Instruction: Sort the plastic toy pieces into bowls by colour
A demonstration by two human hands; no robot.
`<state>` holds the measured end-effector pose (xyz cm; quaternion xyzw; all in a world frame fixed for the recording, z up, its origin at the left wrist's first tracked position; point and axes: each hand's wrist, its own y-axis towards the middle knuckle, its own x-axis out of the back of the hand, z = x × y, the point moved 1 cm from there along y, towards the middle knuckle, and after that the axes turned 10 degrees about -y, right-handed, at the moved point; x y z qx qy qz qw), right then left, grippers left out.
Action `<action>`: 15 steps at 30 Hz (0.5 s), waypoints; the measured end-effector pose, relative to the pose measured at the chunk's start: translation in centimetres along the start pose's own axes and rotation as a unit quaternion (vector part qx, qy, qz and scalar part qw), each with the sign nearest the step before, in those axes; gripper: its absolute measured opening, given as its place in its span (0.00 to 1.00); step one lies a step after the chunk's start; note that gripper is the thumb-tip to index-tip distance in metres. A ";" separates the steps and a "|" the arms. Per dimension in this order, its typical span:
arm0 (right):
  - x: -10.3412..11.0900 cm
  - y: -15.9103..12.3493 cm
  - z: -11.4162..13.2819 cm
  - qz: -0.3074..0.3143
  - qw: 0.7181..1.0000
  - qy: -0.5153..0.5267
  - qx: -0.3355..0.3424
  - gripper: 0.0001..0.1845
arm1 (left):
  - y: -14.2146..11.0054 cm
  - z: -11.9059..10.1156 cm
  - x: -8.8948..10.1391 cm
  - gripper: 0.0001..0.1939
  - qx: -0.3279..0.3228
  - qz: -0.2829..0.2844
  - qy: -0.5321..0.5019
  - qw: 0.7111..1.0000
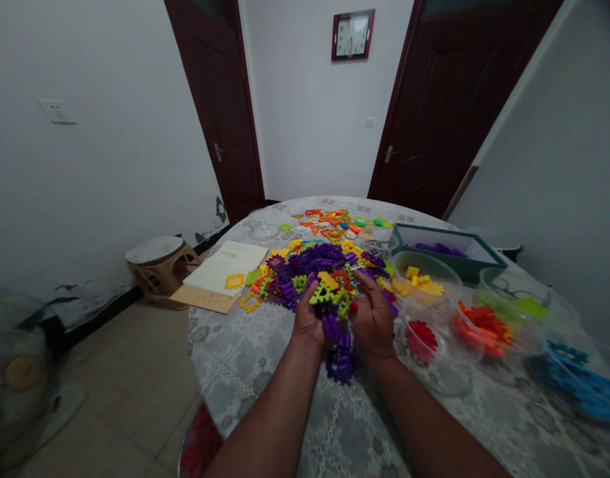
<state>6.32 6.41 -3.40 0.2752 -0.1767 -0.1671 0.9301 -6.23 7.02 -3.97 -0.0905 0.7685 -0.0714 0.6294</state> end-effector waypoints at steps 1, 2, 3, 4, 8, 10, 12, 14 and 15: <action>0.0 0.0 0.0 0.002 1.000 -0.013 0.001 0.23 | 0.1 -0.3 -0.1 0.34 -0.009 -0.004 -0.008 1.000; 0.0 0.0 0.0 0.004 1.000 -0.025 0.000 0.23 | 0.1 -0.5 -0.2 0.34 -0.018 -0.008 -0.016 1.000; 0.0 0.0 0.1 0.008 0.999 -0.036 0.000 0.23 | 0.2 -0.8 -0.4 0.33 -0.026 -0.012 -0.024 0.999; 0.0 -0.1 0.1 0.010 0.999 -0.047 0.002 0.23 | 0.2 -1.0 -0.5 0.33 -0.030 -0.012 -0.029 0.999; -0.1 -0.2 -0.1 0.020 0.997 -0.077 0.020 0.22 | 0.1 -1.4 -0.9 0.29 -0.014 -0.005 -0.033 0.999; -0.1 -0.1 -0.1 0.020 0.996 -0.080 0.023 0.22 | -0.1 -1.3 -1.0 0.28 -0.003 -0.003 -0.034 0.999; -0.1 0.0 -0.2 0.020 0.996 -0.082 0.030 0.22 | -0.3 -1.0 -1.1 0.29 0.005 -0.006 -0.038 0.999; 0.0 0.1 0.0 0.024 0.995 -0.090 0.048 0.22 | -0.4 -0.6 -1.1 0.29 0.012 -0.011 -0.042 0.999; 0.1 0.1 0.1 0.027 0.993 -0.095 0.061 0.22 | -0.5 -0.5 -1.1 0.28 0.015 -0.013 -0.041 0.999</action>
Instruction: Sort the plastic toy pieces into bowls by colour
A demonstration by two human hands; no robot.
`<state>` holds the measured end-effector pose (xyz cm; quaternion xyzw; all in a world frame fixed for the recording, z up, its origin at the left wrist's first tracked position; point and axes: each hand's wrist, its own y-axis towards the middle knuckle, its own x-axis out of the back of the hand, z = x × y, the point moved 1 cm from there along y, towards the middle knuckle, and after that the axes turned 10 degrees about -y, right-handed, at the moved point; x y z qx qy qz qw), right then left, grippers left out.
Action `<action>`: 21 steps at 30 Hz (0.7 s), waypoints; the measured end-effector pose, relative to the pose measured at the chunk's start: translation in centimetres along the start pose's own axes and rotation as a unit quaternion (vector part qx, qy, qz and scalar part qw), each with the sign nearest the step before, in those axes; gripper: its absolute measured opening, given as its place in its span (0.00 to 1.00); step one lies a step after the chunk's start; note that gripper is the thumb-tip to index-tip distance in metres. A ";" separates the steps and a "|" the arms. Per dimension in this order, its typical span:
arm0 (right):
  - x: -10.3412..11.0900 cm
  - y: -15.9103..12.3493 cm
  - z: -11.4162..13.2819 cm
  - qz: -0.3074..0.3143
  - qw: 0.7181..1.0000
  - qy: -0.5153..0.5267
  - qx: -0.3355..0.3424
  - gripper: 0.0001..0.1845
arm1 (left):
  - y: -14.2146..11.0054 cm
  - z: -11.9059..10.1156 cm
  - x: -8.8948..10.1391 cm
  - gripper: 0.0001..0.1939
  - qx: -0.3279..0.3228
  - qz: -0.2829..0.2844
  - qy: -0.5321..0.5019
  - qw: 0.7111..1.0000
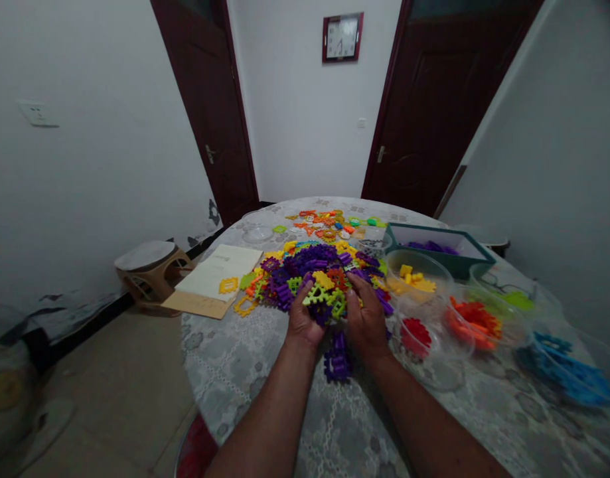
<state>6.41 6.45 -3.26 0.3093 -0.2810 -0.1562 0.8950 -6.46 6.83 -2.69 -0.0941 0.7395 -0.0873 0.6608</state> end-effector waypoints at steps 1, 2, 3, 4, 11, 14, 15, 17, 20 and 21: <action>0.1 0.0 0.1 0.004 1.000 -0.005 0.014 0.21 | 0.0 0.1 0.0 0.28 0.003 0.000 0.003 1.000; 0.1 0.0 0.2 0.009 1.000 -0.010 0.028 0.21 | 0.1 0.2 0.1 0.28 0.005 0.002 0.009 1.000; 0.1 0.0 0.4 0.014 0.999 -0.015 0.039 0.20 | 0.1 0.3 0.2 0.27 0.006 0.006 0.016 1.000; 0.1 0.0 0.5 0.018 0.999 -0.020 0.047 0.20 | 0.2 0.3 0.3 0.27 0.007 0.011 0.023 1.000; -0.1 0.1 0.9 -0.007 0.998 -0.050 0.027 0.22 | 1.0 0.0 0.8 0.28 0.012 0.022 0.033 0.999; 0.0 0.3 1.1 -0.025 0.998 -0.053 0.019 0.24 | 0.9 -0.2 0.6 0.29 0.030 0.021 0.032 0.999; 0.1 0.4 1.2 -0.031 0.998 -0.053 0.016 0.25 | 0.9 -0.3 0.4 0.28 0.041 0.023 0.033 0.998; 0.6 0.9 1.6 -0.041 0.998 -0.050 0.012 0.24 | 0.7 -0.4 0.1 0.27 0.061 0.022 0.033 0.997; 1.9 1.8 2.4 -0.047 0.998 -0.028 0.022 0.21 | 0.5 -0.5 -0.4 0.26 0.060 0.017 0.032 0.998; 2.6 2.0 2.7 -0.045 0.999 -0.016 0.024 0.20 | 0.4 -0.6 -0.4 0.26 0.053 0.014 0.034 0.998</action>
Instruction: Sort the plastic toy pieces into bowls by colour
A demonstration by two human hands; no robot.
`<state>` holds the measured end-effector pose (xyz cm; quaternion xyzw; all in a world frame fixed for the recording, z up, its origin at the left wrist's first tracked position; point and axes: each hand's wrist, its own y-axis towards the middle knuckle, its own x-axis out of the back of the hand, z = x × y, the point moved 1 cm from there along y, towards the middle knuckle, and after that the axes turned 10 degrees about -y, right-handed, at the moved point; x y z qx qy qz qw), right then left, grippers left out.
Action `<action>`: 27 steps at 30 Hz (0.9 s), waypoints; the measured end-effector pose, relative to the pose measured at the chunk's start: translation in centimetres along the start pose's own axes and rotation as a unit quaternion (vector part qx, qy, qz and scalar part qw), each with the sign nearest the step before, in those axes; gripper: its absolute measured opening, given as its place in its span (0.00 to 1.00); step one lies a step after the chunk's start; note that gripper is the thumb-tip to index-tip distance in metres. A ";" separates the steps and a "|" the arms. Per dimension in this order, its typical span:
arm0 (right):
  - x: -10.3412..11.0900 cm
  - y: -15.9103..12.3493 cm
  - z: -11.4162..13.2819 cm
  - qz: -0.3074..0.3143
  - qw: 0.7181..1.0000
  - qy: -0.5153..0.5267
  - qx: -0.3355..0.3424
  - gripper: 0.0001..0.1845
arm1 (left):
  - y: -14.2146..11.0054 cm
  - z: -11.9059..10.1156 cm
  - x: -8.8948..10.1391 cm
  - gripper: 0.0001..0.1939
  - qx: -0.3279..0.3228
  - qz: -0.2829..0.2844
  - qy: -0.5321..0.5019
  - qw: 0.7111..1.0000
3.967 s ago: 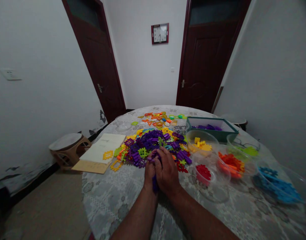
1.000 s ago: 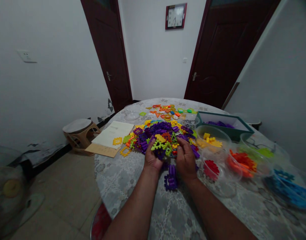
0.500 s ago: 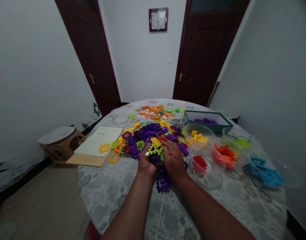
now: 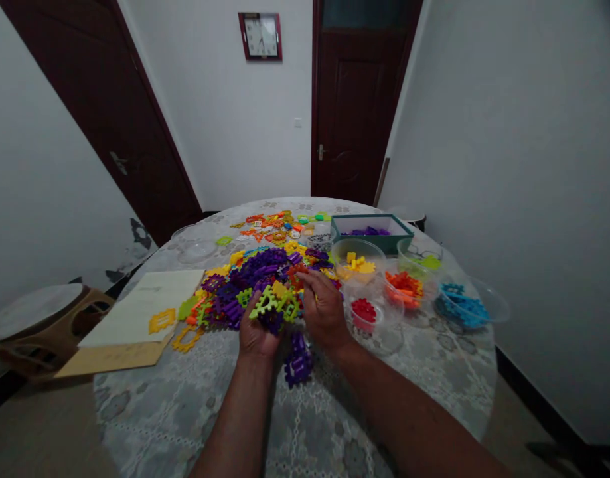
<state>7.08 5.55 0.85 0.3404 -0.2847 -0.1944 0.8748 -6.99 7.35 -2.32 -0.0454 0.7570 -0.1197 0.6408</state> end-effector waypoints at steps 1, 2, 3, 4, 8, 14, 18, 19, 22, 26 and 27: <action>0.8 0.3 0.2 0.005 1.000 0.014 -0.005 0.19 | -0.1 0.0 0.0 0.25 -0.007 -0.002 0.003 1.000; 1.7 0.6 0.3 0.011 0.999 0.026 -0.018 0.20 | -0.1 -0.1 0.0 0.25 -0.010 -0.002 0.007 1.000; 2.9 0.8 0.2 0.016 0.999 0.033 -0.038 0.21 | -0.1 -0.1 0.0 0.25 -0.009 -0.001 0.009 1.000; 4.2 1.0 0.0 0.021 0.997 0.032 -0.061 0.23 | -0.2 -0.1 0.0 0.25 -0.005 -0.002 0.012 1.000; 11.3 2.3 -2.9 0.025 0.992 -0.041 -0.117 0.20 | -0.6 0.0 -0.2 0.24 0.005 -0.012 0.014 1.000; 20.8 5.8 -10.8 0.077 0.956 -0.283 -0.002 0.13 | -1.0 0.3 -0.7 0.24 0.000 -0.007 0.005 1.000; 22.2 6.8 -15.5 0.164 0.927 -0.334 0.054 0.11 | -0.9 0.3 -0.5 0.23 0.012 -0.010 0.009 1.000; 22.2 6.9 -16.3 0.171 0.924 -0.339 0.053 0.12 | -0.9 0.3 -0.5 0.22 0.017 -0.009 0.011 1.000; 22.0 6.6 -17.0 0.136 0.926 -0.348 0.053 0.18 | -0.9 0.3 -0.5 0.22 0.014 -0.009 0.010 1.000; 21.3 5.9 -14.1 0.070 0.930 -0.358 0.044 0.19 | -1.2 0.5 -0.8 0.22 0.003 -0.021 0.011 1.000; 20.9 5.6 -12.9 0.065 0.933 -0.351 0.046 0.18 | -1.2 0.5 -0.8 0.22 0.006 -0.024 0.013 1.000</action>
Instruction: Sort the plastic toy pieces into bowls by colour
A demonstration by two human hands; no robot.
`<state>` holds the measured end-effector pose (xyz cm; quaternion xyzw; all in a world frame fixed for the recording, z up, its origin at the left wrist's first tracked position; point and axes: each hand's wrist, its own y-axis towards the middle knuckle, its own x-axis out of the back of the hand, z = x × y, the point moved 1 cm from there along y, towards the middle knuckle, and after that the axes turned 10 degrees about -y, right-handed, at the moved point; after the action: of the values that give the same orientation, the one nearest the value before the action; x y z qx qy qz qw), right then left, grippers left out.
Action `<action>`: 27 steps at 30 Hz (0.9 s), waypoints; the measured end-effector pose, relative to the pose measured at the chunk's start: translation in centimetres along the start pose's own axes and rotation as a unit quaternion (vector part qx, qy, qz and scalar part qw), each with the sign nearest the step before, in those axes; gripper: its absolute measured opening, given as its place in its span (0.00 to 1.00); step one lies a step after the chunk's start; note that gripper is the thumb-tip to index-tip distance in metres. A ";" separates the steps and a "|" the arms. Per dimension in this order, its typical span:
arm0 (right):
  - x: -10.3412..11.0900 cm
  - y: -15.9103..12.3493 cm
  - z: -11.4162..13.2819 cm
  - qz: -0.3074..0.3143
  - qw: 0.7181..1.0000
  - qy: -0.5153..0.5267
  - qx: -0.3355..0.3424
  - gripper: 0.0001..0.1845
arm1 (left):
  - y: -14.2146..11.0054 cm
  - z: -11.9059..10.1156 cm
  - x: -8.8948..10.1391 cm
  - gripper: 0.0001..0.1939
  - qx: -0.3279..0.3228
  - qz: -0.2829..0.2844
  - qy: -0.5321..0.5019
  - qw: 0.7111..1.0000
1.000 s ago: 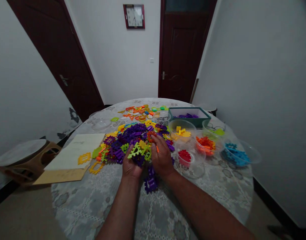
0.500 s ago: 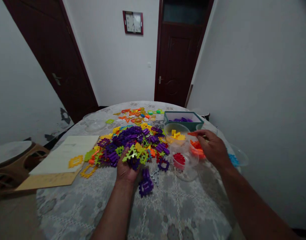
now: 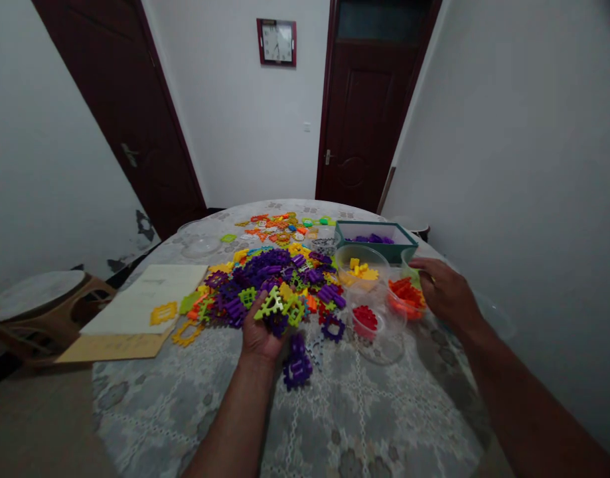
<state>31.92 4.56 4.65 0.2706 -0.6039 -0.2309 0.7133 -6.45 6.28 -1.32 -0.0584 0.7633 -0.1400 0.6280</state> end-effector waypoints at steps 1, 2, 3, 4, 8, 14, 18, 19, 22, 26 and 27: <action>0.5 -0.2 1.5 -0.002 1.000 0.013 0.005 0.17 | 0.0 0.0 0.0 0.22 0.002 -0.003 0.001 1.000; 0.9 -0.4 3.2 -0.002 0.999 0.031 0.015 0.17 | -0.1 0.1 0.0 0.22 0.005 -0.004 0.000 1.000; 1.3 -0.8 5.0 0.001 0.998 0.055 0.026 0.16 | 0.0 0.1 0.1 0.22 0.006 -0.002 -0.001 1.000; 1.6 -1.2 7.0 0.007 0.996 0.082 0.039 0.15 | 0.0 0.1 0.2 0.23 0.004 0.001 -0.003 1.000; 1.7 -3.2 14.6 0.073 0.974 0.195 0.092 0.12 | 0.1 0.1 0.5 0.23 -0.002 0.016 -0.003 1.000; -2.1 -5.5 20.9 0.146 0.954 0.243 0.099 0.23 | 0.1 0.1 0.7 0.23 0.010 0.028 0.002 1.000; -5.1 -6.2 22.2 0.141 0.955 0.246 0.089 0.29 | 0.3 0.3 0.8 0.23 -0.004 0.024 -0.011 1.000; -5.5 -6.2 22.4 0.137 0.955 0.250 0.086 0.28 | 0.4 0.3 0.8 0.24 -0.009 0.025 -0.013 1.000; -6.1 -6.0 22.8 0.133 0.953 0.264 0.065 0.22 | 0.4 0.2 0.6 0.23 -0.011 0.021 -0.013 1.000; -5.5 -5.5 23.3 0.135 0.954 0.266 0.028 0.16 | 0.1 0.0 0.1 0.22 0.017 -0.008 -0.009 1.000; -5.3 -5.4 23.4 0.136 0.954 0.267 0.020 0.15 | 0.0 0.0 0.0 0.22 0.019 -0.012 -0.011 1.000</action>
<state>7.95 1.50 0.05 0.2518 -0.4272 -0.0385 0.8675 -6.41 6.30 -1.29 -0.0573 0.7530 -0.1616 0.6353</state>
